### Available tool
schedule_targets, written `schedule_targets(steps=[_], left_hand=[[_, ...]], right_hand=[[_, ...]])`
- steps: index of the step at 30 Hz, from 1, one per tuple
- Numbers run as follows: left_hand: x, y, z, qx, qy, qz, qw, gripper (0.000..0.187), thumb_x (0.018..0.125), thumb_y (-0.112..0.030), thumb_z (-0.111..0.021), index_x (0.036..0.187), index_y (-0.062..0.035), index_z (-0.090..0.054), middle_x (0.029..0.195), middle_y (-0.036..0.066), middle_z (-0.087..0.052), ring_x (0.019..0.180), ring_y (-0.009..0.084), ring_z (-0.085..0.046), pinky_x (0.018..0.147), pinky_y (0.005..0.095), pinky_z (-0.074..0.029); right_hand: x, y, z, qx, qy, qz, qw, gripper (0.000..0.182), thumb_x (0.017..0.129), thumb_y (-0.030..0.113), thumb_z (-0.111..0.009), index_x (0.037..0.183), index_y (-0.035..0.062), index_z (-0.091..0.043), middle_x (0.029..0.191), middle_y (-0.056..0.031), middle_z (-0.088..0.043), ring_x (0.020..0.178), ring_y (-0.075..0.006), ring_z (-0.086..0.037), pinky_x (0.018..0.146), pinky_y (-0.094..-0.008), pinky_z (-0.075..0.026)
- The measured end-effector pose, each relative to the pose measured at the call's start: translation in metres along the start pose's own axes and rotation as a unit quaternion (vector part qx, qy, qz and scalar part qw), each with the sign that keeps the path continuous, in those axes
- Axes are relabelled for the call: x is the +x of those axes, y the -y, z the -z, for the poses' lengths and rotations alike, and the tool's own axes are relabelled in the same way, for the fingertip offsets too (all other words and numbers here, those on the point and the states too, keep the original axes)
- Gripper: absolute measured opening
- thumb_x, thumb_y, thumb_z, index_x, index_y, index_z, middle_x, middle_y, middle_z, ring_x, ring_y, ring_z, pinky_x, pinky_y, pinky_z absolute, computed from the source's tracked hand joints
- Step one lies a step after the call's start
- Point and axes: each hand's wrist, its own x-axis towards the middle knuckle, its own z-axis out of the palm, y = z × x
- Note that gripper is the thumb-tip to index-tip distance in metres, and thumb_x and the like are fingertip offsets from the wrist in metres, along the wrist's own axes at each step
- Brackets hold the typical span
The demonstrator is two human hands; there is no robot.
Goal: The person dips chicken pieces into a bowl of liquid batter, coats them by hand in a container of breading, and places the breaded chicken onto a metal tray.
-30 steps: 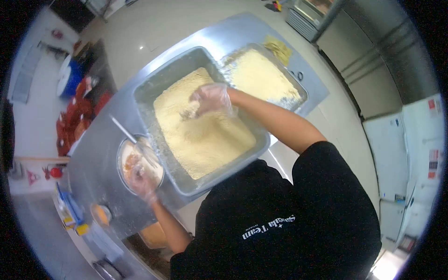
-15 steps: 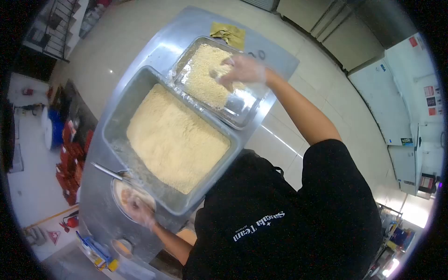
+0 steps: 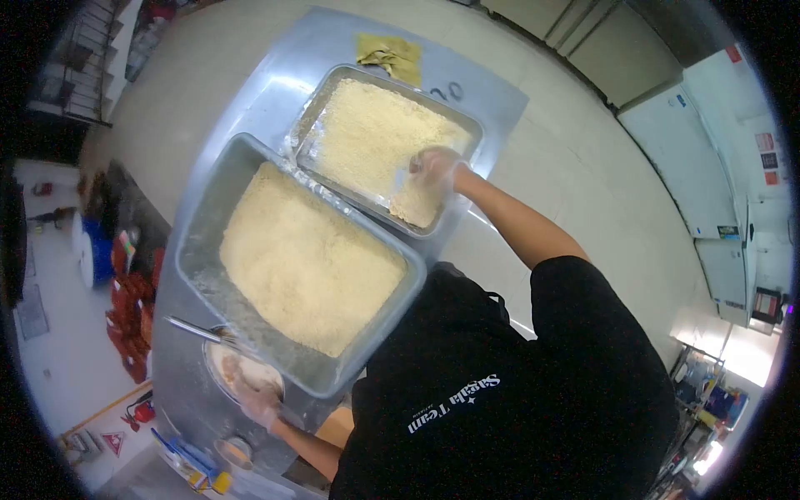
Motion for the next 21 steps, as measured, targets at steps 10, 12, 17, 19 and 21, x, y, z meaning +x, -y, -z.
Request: schedule_targets(steps=[10, 12, 17, 19, 21], left_hand=[[0.013, 0.03, -0.011, -0.067, -0.041, -0.087, 0.993, 0.061, 0.069, 0.009, -0.05, 0.128, -0.0058, -0.061, 0.122, 0.014, -0.067, 0.111, 0.0265, -0.062, 0.101, 0.0354, -0.044], [0.015, 0.035, -0.012, -0.034, -0.04, -0.032, 0.998, 0.059, 0.069, 0.007, -0.05, 0.126, -0.004, -0.061, 0.119, 0.015, -0.067, 0.108, 0.0276, -0.063, 0.099, 0.0367, -0.045], [0.024, 0.056, -0.017, 0.011, -0.042, -0.035, 0.998, 0.058, 0.069, 0.007, -0.051, 0.126, -0.0012, -0.06, 0.118, 0.019, -0.067, 0.108, 0.0294, -0.064, 0.097, 0.0377, -0.046], [0.024, 0.054, -0.018, 0.006, -0.051, -0.039, 0.998, 0.057, 0.07, 0.008, -0.05, 0.125, -0.0012, -0.061, 0.119, 0.019, -0.067, 0.11, 0.0293, -0.064, 0.097, 0.0376, -0.047], [0.025, 0.059, -0.02, -0.035, -0.056, -0.038, 0.997, 0.057, 0.071, 0.009, -0.048, 0.125, -0.0018, -0.061, 0.121, 0.019, -0.067, 0.111, 0.0289, -0.064, 0.097, 0.0374, -0.047]], right_hand=[[0.092, 0.083, 0.018, -0.266, -0.198, -0.056, 0.942, 0.067, 0.093, 0.061, -0.048, 0.143, 0.0158, -0.049, 0.142, -0.0208, -0.05, 0.126, -0.0406, -0.052, 0.11, -0.0475, -0.042], [0.096, 0.095, 0.023, -0.231, -0.115, -0.03, 0.966, 0.067, 0.093, 0.062, -0.047, 0.143, 0.0171, -0.049, 0.144, -0.0207, -0.049, 0.127, -0.0405, -0.051, 0.109, -0.0477, -0.042], [0.091, 0.063, 0.051, -0.172, 0.028, -0.004, 0.985, 0.055, 0.095, 0.052, -0.052, 0.132, 0.0127, -0.06, 0.135, -0.0176, -0.057, 0.115, -0.0341, -0.059, 0.101, -0.0433, -0.049], [0.078, 0.045, 0.036, -0.12, 0.038, 0.052, 0.991, 0.047, 0.092, 0.043, -0.058, 0.125, 0.0103, -0.063, 0.123, -0.0156, -0.061, 0.109, -0.0316, -0.06, 0.096, -0.0422, -0.051], [0.058, 0.033, 0.033, 0.003, 0.064, 0.098, 0.993, 0.039, 0.086, 0.031, -0.064, 0.117, 0.0069, -0.066, 0.113, -0.0152, -0.064, 0.104, -0.0304, -0.062, 0.092, -0.0416, -0.052]])
